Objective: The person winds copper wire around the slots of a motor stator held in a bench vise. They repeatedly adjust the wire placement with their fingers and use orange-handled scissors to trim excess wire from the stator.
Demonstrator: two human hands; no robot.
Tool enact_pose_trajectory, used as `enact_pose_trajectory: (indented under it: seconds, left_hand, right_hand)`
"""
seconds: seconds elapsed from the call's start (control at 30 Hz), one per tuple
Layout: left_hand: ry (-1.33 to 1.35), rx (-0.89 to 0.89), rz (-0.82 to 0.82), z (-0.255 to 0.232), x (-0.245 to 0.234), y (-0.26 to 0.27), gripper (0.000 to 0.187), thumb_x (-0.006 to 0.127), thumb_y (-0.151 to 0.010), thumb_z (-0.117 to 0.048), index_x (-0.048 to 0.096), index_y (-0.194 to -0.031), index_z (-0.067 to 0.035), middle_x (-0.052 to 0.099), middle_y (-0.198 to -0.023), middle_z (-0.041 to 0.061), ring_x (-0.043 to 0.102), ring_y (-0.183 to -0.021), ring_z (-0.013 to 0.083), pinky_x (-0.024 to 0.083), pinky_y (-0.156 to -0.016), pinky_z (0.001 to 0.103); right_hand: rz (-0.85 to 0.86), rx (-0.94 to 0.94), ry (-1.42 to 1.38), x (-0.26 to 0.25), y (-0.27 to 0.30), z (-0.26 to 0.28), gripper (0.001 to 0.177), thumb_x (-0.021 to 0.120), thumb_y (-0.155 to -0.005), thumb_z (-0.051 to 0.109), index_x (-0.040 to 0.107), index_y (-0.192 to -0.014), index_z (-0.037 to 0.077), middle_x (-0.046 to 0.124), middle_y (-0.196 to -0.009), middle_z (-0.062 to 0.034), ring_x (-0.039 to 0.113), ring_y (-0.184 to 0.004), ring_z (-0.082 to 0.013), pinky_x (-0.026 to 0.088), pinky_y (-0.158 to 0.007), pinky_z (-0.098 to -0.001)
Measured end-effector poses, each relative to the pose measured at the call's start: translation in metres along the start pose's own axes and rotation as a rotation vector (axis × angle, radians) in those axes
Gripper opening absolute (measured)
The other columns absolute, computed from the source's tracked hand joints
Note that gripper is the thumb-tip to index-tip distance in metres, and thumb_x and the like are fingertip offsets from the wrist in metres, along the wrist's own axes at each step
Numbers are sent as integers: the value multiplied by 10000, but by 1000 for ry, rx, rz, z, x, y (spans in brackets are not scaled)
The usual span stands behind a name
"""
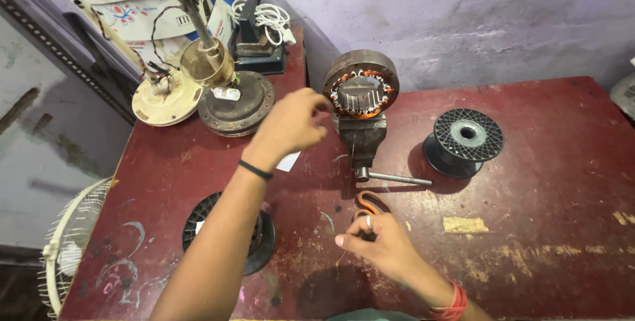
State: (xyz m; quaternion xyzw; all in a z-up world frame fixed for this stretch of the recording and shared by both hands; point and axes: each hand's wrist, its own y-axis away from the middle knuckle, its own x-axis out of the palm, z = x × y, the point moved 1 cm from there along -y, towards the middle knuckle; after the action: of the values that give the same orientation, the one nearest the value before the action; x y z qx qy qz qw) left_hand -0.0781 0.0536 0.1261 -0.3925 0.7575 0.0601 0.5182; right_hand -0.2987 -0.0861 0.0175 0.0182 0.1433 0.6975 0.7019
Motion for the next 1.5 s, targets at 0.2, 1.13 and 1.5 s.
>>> enact_pose_trajectory:
  seconds: [0.2, 1.13, 1.5]
  left_hand:
    - [124, 374, 9, -30, 21, 18, 367, 758, -740, -71, 756, -1105, -108, 659, -1074, 91, 667, -953, 294, 545, -806, 396]
    - [389, 160, -106, 19, 61, 23, 159, 753, -850, -158, 758, -988, -79, 696, -877, 94, 675, -779, 243, 540, -689, 356]
    - [482, 128, -64, 18, 66, 16, 187, 788, -830, -142, 760, -1004, -79, 686, -826, 71, 655, -719, 183, 523, -652, 322]
  right_hand:
    - [67, 1, 8, -19, 4, 22, 215, 820, -840, 187, 763, -742, 4, 578, -581, 50, 476, -521, -29, 347, -468, -236]
    - [127, 303, 1424, -159, 32, 209, 354, 688, -889, 308, 731, -1214, 175, 809, -904, -23, 744, -765, -143, 575, -671, -306]
    - [110, 509, 1267, -177, 34, 146, 396, 619, -929, 352, 699, -1300, 239, 829, -998, -26, 798, -853, -180, 617, -755, -341]
